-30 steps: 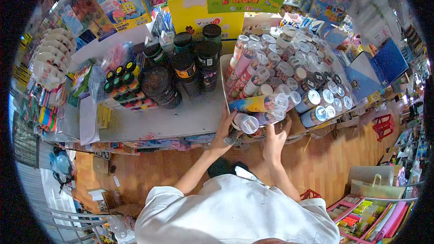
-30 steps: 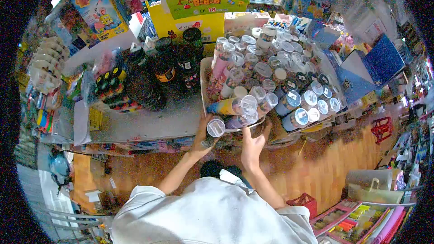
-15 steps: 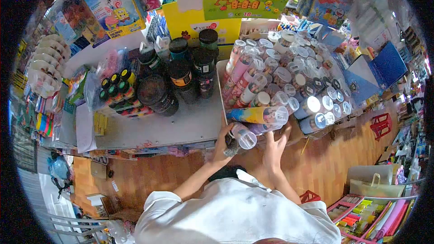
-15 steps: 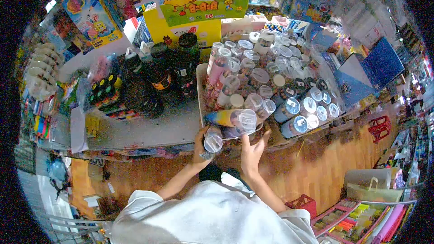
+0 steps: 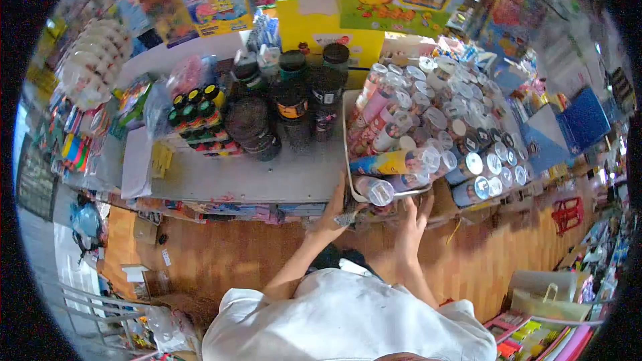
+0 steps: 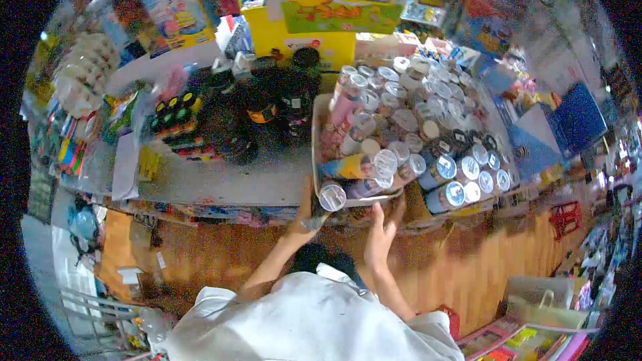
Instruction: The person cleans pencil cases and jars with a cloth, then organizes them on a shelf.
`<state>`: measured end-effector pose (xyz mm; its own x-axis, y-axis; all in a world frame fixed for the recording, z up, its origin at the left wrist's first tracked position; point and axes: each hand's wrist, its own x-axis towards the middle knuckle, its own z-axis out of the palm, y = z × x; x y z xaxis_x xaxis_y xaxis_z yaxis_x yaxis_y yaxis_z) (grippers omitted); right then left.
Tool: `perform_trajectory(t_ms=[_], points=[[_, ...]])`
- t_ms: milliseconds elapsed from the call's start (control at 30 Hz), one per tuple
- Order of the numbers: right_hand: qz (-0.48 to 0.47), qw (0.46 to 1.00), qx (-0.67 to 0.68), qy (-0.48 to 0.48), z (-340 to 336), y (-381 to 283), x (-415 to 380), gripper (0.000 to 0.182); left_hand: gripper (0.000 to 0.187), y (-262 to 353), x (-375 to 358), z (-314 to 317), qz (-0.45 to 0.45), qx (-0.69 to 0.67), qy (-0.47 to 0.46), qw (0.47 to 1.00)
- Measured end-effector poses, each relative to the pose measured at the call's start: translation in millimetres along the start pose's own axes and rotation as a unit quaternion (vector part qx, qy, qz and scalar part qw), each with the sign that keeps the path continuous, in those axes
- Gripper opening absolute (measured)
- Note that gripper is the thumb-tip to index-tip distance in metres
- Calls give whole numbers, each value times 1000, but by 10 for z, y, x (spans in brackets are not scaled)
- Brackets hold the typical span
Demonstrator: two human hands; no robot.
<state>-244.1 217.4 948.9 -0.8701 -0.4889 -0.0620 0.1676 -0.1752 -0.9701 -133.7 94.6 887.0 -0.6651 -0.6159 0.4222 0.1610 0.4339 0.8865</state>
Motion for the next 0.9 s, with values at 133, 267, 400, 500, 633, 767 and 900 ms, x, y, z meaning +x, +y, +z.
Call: perform_trajectory(t_ms=[133,267,400,500,633,767,900], points=[[-52,996,-69,-5,-48,139,-216,59,67,358,-300,-65,-148,42,46,987],[-83,981,-164,-56,-131,459,-520,56,54,165,-645,-230,-128,-65,109,984],[26,944,-124,-304,221,323,-768,61,46,390,-584,-564,-99,-45,109,988],[148,918,-46,-365,390,647,-1003,68,51,415,-640,-737,-62,-48,86,993],[173,960,-51,-212,839,417,-1174,42,69,-140,-658,-1241,-105,-48,140,983],[173,980,45,-90,818,366,-1205,40,84,94,122,-1871,-27,57,307,950],[146,980,136,9,591,631,-1480,46,94,-206,257,-1785,22,166,317,933]])
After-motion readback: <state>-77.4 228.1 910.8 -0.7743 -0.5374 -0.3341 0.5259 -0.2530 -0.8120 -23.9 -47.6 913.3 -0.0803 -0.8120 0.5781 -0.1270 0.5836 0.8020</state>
